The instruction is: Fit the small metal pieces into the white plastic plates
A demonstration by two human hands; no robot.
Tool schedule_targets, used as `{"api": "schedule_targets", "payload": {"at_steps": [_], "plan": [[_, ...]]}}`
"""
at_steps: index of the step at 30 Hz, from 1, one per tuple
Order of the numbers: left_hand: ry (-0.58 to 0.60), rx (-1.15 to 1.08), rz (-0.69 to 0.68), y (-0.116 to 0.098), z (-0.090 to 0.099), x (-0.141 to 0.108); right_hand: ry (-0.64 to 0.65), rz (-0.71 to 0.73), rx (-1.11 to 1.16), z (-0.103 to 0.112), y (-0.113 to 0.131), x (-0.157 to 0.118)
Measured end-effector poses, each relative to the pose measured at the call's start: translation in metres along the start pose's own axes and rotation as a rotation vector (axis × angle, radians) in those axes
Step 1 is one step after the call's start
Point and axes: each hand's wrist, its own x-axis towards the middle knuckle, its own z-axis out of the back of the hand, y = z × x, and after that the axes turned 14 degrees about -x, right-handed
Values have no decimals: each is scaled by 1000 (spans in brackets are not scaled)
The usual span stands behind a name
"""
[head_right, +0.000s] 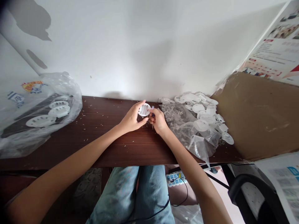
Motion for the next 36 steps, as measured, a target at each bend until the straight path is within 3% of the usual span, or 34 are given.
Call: {"api": "schedule_targets", "payload": {"at_steps": [8, 13, 18, 25, 29, 36], "plan": [[-20, 34, 12, 2, -1, 0, 92, -109, 54, 1, 7, -1], [-95, -33, 54, -4, -6, -1, 70, -99, 49, 1, 5, -1], [-156, -236, 258, -10, -9, 0, 21, -99, 61, 0, 2, 2], [-132, -672, 571, -5, -19, 2, -72, -24, 51, 2, 0, 6], [-119, -654, 620, -8, -20, 3, -119, 11, 14, 4, 1, 6], [-234, -662, 688, -9, -22, 4, -120, 28, -21, 4, -2, 8]]}}
